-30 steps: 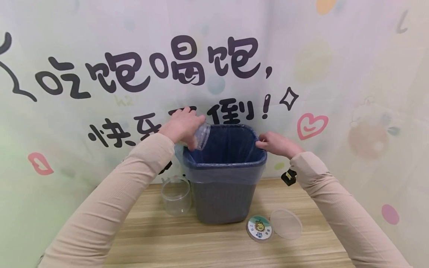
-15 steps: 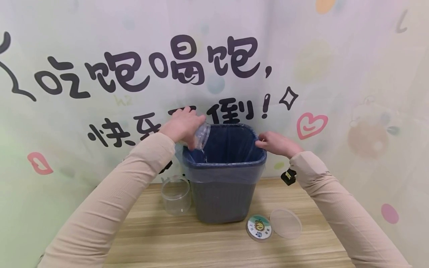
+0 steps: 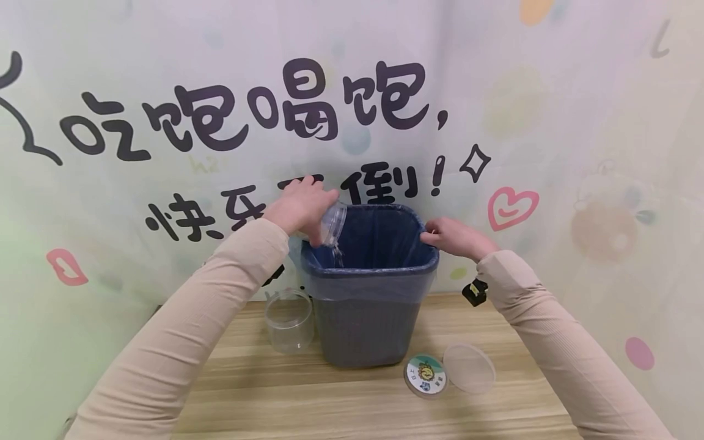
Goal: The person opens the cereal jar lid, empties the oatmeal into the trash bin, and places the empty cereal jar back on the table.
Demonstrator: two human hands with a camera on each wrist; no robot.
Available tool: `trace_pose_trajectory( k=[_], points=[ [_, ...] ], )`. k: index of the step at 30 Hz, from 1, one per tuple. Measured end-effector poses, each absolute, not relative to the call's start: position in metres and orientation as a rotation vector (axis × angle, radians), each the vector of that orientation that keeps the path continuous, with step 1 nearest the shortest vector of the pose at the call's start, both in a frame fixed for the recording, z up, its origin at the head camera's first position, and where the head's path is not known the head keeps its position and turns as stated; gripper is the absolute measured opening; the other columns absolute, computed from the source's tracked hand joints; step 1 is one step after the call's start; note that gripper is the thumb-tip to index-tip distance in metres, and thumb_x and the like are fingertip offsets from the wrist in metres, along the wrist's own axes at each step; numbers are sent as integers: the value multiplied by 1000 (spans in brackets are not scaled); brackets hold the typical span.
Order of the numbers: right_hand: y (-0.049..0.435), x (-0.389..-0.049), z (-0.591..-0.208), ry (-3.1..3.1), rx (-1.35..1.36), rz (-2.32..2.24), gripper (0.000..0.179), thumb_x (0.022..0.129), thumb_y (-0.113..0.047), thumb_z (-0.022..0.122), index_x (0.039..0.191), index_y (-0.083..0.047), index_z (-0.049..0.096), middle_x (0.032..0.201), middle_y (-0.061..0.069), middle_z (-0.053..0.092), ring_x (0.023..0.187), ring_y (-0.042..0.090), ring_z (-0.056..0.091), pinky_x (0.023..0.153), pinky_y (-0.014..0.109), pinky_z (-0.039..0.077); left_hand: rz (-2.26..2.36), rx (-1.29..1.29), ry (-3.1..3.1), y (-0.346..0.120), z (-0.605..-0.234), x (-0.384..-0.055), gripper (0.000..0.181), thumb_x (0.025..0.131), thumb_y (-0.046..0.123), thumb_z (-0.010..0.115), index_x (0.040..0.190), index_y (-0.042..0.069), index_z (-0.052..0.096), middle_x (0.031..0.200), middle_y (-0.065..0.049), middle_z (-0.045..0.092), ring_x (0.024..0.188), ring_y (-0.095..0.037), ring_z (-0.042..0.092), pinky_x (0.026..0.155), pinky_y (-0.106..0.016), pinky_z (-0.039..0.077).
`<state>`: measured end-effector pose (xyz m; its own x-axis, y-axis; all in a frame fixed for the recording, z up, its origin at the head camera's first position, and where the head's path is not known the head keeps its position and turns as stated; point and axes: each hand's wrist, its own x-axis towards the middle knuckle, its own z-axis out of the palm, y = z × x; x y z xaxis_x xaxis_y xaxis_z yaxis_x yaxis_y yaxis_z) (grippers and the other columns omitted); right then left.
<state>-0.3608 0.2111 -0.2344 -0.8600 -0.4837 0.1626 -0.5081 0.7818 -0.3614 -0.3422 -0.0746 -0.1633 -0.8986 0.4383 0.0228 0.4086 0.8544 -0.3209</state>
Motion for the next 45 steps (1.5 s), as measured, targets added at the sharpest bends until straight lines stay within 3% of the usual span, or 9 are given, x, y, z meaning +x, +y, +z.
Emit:
trace_pose_trajectory(
  k=[45],
  points=[
    [211, -362, -236, -2907, 811, 633, 20, 94, -12, 49, 78, -2, 56, 69, 3, 50, 65, 19, 48, 61, 32, 38, 532, -647, -2897, -68, -167, -341, 83, 62, 33, 89, 131, 11, 49, 124, -17, 51, 117, -36, 41, 97, -48, 36]
  ],
)
